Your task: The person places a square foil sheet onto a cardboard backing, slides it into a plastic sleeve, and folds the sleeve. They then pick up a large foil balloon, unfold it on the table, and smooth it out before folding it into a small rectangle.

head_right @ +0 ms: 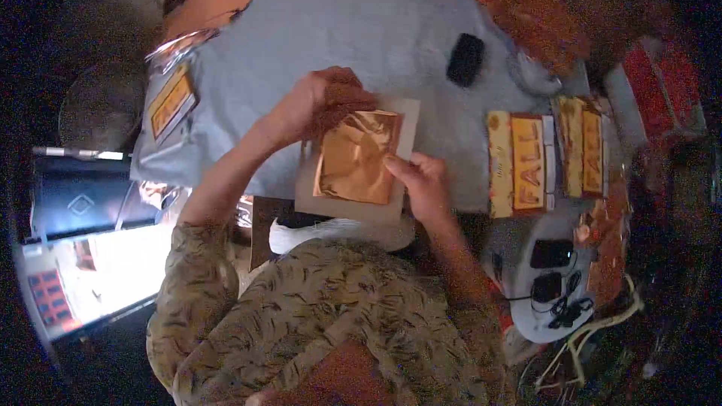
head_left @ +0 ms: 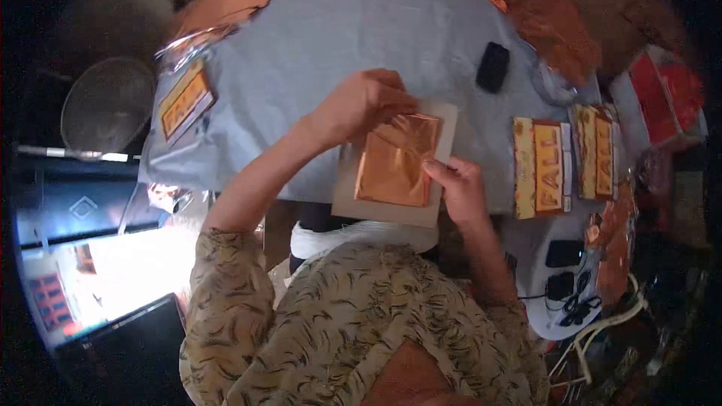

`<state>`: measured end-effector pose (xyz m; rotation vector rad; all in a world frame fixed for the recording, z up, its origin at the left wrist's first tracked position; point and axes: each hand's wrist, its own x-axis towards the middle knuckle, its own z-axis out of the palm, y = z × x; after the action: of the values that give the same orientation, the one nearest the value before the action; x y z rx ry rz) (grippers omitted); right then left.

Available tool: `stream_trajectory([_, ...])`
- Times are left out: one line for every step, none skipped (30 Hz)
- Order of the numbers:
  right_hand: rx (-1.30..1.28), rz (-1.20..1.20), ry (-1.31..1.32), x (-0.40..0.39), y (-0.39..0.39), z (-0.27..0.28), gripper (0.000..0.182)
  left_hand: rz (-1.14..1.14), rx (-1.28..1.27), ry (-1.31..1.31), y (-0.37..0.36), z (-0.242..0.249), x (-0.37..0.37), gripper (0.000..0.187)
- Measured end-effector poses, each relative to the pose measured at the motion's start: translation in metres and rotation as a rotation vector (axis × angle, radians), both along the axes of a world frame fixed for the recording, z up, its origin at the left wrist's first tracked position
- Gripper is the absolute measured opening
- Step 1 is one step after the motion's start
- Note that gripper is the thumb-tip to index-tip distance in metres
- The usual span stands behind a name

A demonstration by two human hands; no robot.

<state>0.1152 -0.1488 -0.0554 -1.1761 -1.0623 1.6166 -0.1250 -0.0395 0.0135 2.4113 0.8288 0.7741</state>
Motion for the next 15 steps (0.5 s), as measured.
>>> stream_trajectory([-0.012,-0.008,-0.048,0.000,0.000,-0.006,0.025,0.016,0.004,0.007,-0.001,-0.003,-0.005,0.022])
stream_trajectory([-0.018,-0.009,-0.093,-0.001,0.003,-0.014,0.024,0.003,-0.035,-0.044,-0.003,-0.005,-0.010,0.025])
stream_trajectory([-0.028,-0.018,-0.140,-0.003,0.004,-0.023,0.024,0.000,-0.073,-0.094,-0.005,-0.006,-0.015,0.028])
stream_trajectory([-0.052,-0.024,-0.230,-0.010,0.003,-0.004,0.025,0.004,-0.055,-0.126,-0.008,-0.011,-0.021,0.029])
stream_trajectory([-0.066,-0.015,-0.318,-0.019,0.002,0.014,0.025,0.024,-0.032,-0.153,-0.011,-0.016,-0.029,0.031])
stream_trajectory([-0.021,-0.014,-0.205,-0.025,0.003,0.008,0.027,0.027,0.033,-0.171,-0.012,-0.021,-0.034,0.027])
stream_trajectory([0.011,-0.017,-0.089,-0.028,0.006,0.001,0.030,0.023,0.094,-0.186,-0.013,-0.027,-0.037,0.024])
stream_trajectory([0.025,0.042,-0.077,-0.034,0.008,-0.004,0.030,0.025,0.086,-0.206,-0.012,-0.034,-0.039,0.023])
stream_trajectory([0.008,0.025,-0.054,-0.039,0.011,-0.009,0.030,0.011,0.076,-0.229,-0.012,-0.038,-0.044,0.022])
stream_trajectory([-0.009,-0.007,-0.036,-0.042,0.013,-0.013,0.031,0.037,0.090,-0.223,-0.018,-0.035,-0.052,0.022])
stream_trajectory([-0.001,0.010,-0.035,-0.044,0.014,-0.016,0.031,0.056,0.131,-0.276,-0.022,-0.032,-0.057,0.022])
stream_trajectory([-0.001,0.022,-0.013,-0.046,0.016,-0.021,0.031,0.070,0.172,-0.330,-0.025,-0.028,-0.062,0.021])
stream_trajectory([-0.011,0.026,0.006,-0.047,0.014,-0.020,0.031,0.073,0.172,-0.333,-0.034,-0.015,-0.071,0.021])
stream_trajectory([-0.007,0.027,0.005,-0.047,0.015,-0.020,0.031,0.154,0.186,-0.315,-0.046,-0.004,-0.085,0.024])
stream_trajectory([-0.018,0.021,0.010,-0.047,0.017,-0.019,0.028,0.233,0.200,-0.298,-0.057,0.004,-0.102,0.027])
